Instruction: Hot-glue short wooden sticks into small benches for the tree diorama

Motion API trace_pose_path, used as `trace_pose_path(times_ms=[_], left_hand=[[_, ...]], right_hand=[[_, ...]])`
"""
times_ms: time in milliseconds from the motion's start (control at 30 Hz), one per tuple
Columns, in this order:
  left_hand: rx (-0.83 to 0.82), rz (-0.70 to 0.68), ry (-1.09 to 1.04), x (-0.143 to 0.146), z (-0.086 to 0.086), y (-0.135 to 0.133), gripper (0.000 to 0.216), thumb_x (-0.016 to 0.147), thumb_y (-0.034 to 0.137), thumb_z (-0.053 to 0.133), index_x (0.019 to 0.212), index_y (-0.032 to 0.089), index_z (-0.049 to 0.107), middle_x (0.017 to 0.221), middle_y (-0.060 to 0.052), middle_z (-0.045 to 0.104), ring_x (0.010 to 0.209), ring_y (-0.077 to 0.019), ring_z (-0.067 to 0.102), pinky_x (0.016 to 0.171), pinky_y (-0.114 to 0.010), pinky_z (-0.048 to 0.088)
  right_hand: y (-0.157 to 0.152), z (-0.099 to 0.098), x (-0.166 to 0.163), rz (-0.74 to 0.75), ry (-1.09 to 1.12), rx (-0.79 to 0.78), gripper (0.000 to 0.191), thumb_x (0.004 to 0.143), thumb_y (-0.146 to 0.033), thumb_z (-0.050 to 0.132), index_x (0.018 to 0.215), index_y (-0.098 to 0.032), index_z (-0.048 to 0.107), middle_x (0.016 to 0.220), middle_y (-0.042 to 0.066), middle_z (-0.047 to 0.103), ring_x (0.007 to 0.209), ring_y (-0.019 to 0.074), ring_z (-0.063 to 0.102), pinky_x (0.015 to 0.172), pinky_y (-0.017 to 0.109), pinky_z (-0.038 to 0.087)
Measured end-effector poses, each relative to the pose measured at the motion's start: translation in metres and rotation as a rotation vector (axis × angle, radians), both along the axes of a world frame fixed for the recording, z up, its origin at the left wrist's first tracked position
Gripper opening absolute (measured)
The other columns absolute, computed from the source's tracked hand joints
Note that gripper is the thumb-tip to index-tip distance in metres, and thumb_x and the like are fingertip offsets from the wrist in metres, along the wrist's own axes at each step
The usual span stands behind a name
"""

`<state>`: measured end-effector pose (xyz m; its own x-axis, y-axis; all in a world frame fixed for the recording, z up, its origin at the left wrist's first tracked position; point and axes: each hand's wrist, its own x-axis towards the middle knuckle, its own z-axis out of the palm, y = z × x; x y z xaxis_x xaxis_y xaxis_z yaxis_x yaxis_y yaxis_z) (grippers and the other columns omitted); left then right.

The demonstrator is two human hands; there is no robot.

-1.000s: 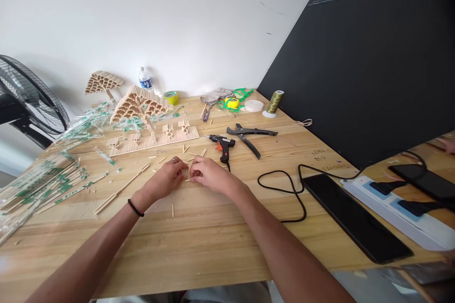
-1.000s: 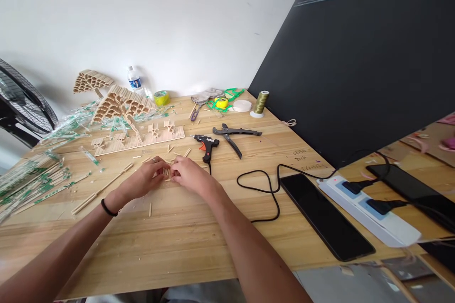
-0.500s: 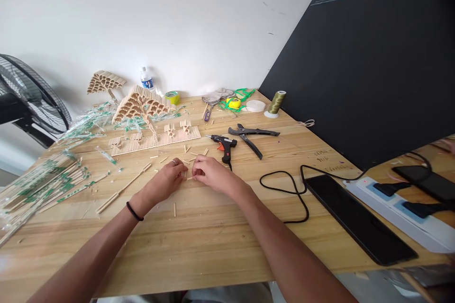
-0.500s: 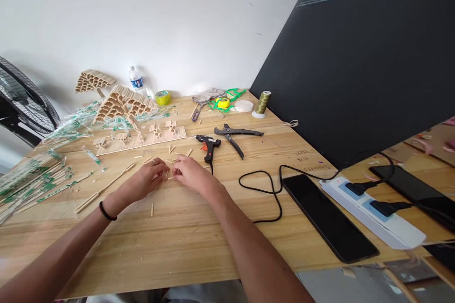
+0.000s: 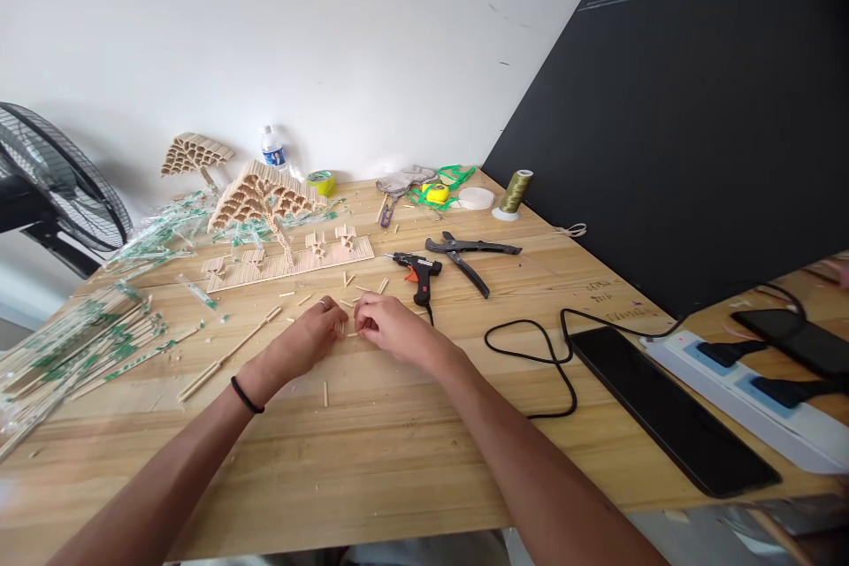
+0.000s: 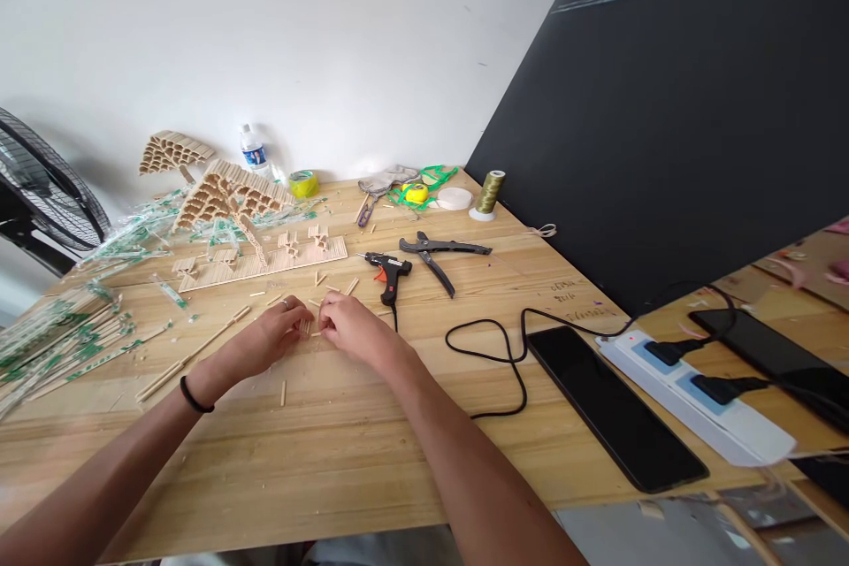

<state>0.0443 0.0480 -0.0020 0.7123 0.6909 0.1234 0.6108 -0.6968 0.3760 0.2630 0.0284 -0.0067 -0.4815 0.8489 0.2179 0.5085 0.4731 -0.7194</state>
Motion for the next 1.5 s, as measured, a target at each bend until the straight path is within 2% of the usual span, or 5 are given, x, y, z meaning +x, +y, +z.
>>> trace_pose_path(times_ms=[467, 800, 1000, 1267, 1500], left_hand=[[0.016, 0.016, 0.104, 0.001, -0.001, 0.0, 0.03, 0.087, -0.007, 0.046, 0.095, 0.018, 0.06, 0.099, -0.009, 0.062, 0.086, -0.0229, 0.062, 0.081, -0.037, 0.054], [0.004, 0.001, -0.088, -0.013, 0.012, -0.001, 0.026, 0.094, 0.005, 0.05, 0.113, 0.019, 0.062, 0.107, -0.009, 0.066, 0.093, -0.0213, 0.066, 0.083, -0.035, 0.055], [-0.239, 0.065, -0.274, -0.029, 0.019, -0.015, 0.022, 0.1, 0.018, 0.056, 0.119, 0.02, 0.066, 0.109, -0.008, 0.072, 0.094, -0.0204, 0.066, 0.082, -0.033, 0.054], [-0.772, 0.016, -0.68, -0.034, 0.012, -0.025, 0.027, 0.101, 0.032, 0.067, 0.124, 0.019, 0.069, 0.12, -0.013, 0.076, 0.113, -0.0256, 0.071, 0.099, -0.038, 0.054], [-0.918, 0.079, -0.856, -0.027, 0.001, -0.034, 0.028, 0.095, 0.031, 0.077, 0.12, 0.02, 0.074, 0.12, -0.012, 0.077, 0.114, -0.0254, 0.071, 0.103, -0.04, 0.053]], right_hand=[[0.0, -0.004, 0.0, -0.07, -0.066, -0.048, 0.016, 0.087, 0.001, 0.075, 0.085, -0.014, 0.075, 0.099, 0.007, 0.07, 0.079, 0.0158, 0.067, 0.076, 0.027, 0.051], [-0.005, -0.001, -0.006, -0.105, -0.113, -0.038, 0.012, 0.096, -0.005, 0.066, 0.092, -0.016, 0.071, 0.103, 0.009, 0.073, 0.093, 0.0221, 0.067, 0.081, 0.031, 0.045], [-0.014, 0.013, -0.013, -0.038, -0.013, -0.047, 0.013, 0.098, -0.006, 0.066, 0.095, -0.018, 0.071, 0.099, 0.004, 0.075, 0.092, 0.0181, 0.067, 0.083, 0.028, 0.047], [-0.022, 0.011, -0.022, 0.027, 0.179, -0.013, 0.015, 0.094, -0.003, 0.073, 0.093, -0.018, 0.073, 0.095, 0.003, 0.071, 0.091, 0.0173, 0.066, 0.083, 0.027, 0.047], [-0.02, 0.007, -0.022, -0.1, 0.337, -0.187, 0.016, 0.085, -0.008, 0.084, 0.086, -0.02, 0.074, 0.085, -0.001, 0.071, 0.076, 0.0154, 0.063, 0.07, 0.025, 0.047]])
